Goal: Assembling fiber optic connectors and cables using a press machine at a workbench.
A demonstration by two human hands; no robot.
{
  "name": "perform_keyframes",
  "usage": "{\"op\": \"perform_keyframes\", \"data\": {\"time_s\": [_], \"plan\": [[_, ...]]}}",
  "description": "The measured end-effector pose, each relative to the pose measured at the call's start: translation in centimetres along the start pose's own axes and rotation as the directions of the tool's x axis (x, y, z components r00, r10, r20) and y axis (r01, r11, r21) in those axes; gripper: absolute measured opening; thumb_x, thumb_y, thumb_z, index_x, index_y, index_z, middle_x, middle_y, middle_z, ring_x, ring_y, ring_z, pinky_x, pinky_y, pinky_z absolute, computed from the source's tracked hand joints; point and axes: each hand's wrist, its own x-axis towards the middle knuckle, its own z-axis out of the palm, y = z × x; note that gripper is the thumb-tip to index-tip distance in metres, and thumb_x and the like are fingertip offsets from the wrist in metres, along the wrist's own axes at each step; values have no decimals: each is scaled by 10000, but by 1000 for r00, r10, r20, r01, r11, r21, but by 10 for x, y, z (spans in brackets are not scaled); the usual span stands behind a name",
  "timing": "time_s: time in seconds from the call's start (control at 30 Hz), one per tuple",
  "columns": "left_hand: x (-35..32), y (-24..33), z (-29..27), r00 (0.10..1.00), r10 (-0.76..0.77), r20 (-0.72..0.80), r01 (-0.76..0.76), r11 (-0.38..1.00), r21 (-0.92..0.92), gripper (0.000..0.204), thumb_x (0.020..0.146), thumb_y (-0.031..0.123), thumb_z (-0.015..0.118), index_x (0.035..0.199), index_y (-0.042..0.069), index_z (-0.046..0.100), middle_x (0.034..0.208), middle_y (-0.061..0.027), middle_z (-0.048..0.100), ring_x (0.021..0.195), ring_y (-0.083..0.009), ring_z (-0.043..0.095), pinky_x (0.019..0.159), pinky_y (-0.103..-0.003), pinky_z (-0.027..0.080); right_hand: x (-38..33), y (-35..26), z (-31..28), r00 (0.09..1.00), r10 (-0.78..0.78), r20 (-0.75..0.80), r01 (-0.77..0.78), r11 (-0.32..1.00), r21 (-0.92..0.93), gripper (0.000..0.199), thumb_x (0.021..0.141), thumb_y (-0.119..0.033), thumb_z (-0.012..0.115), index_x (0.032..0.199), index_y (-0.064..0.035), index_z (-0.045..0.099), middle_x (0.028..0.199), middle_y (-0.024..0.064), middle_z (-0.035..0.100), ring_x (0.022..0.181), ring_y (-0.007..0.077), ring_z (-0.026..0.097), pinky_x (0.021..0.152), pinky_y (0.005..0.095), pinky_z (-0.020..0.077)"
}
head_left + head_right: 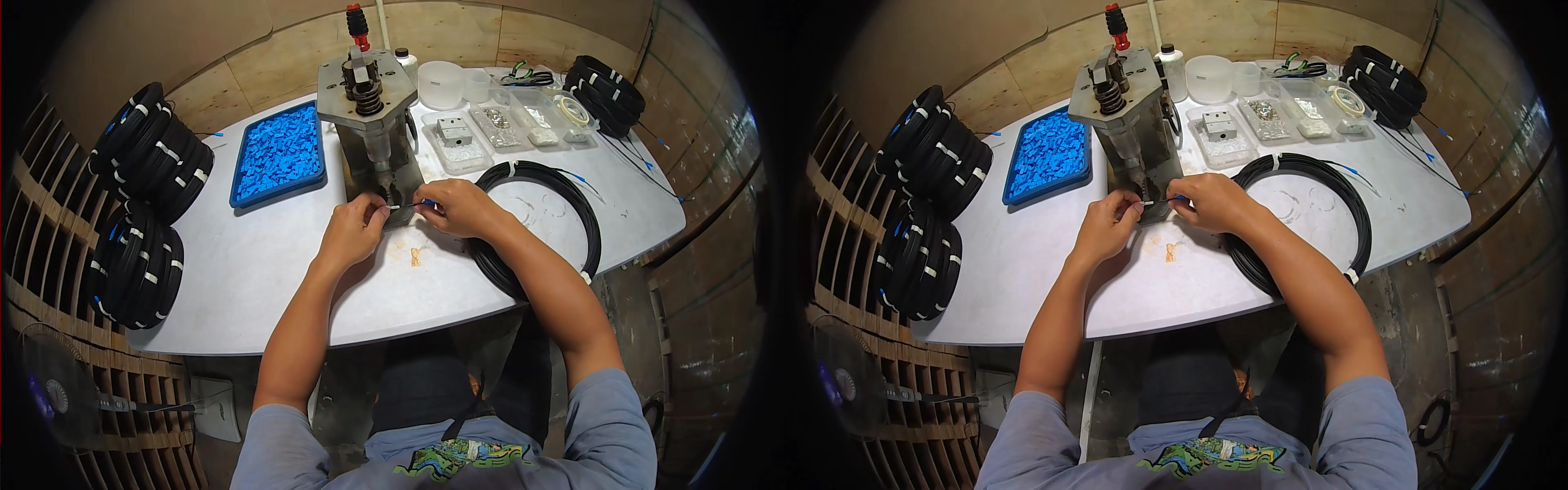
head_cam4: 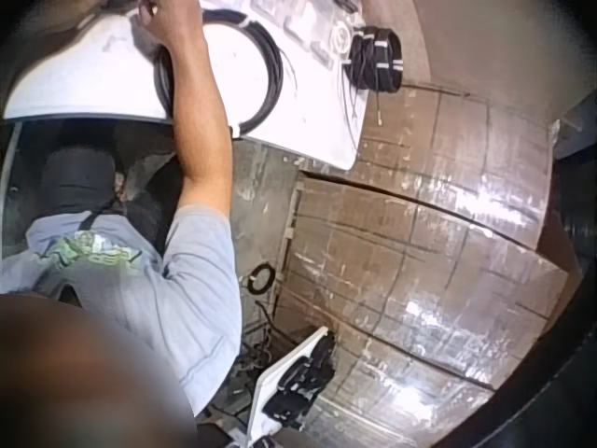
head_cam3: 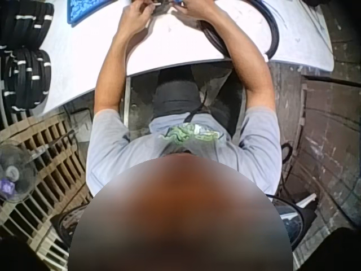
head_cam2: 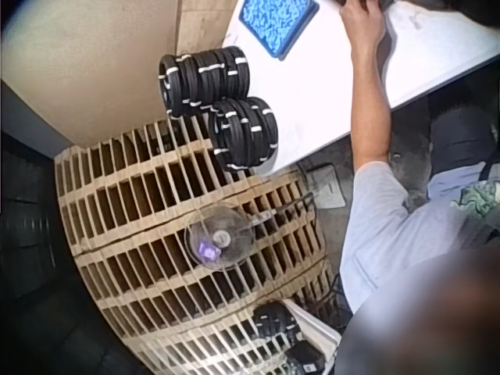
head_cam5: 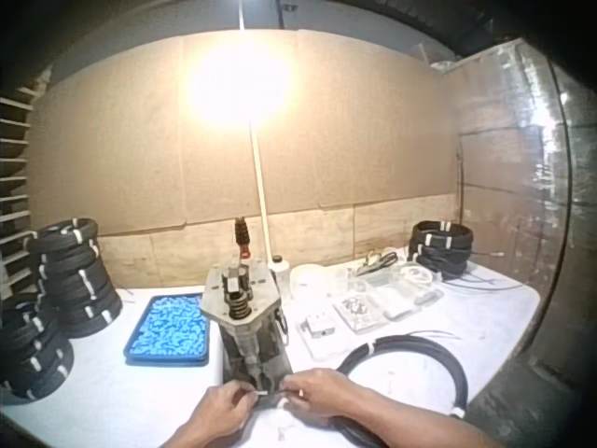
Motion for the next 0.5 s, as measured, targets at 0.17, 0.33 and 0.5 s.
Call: {"op": "perform_keyframes", "data": {"time_s": [0.17,0.33,0.5], "plan": [[0,2,0,1000,1,0,-1,1000,3,228,947,181,653,1017,-35,674,827,-158,730,758,-219,716,731,-333,567,0,0,-1,1000,2,6,-2,1000,0,128,881,-188,691,949,-87,652,833,116,705,763,345,688,686,430,546],[0,2,-1,1000,6,2,-6,1000,14,227,946,184,653,1014,-31,676,827,-158,730,762,-222,715,734,-337,566,0,0,0,1000,1,4,-1,1000,-2,128,885,-190,689,948,-84,653,837,114,707,766,345,688,688,430,547],[0,2,0,1000,-3,5,3,1000,3,226,949,187,649,1012,-28,677,823,-157,729,763,-222,712,736,-340,566,0,-1,-1,1000,8,9,-8,1000,-4,127,889,-193,686,947,-85,653,837,114,706,766,345,688,690,432,547]]}}
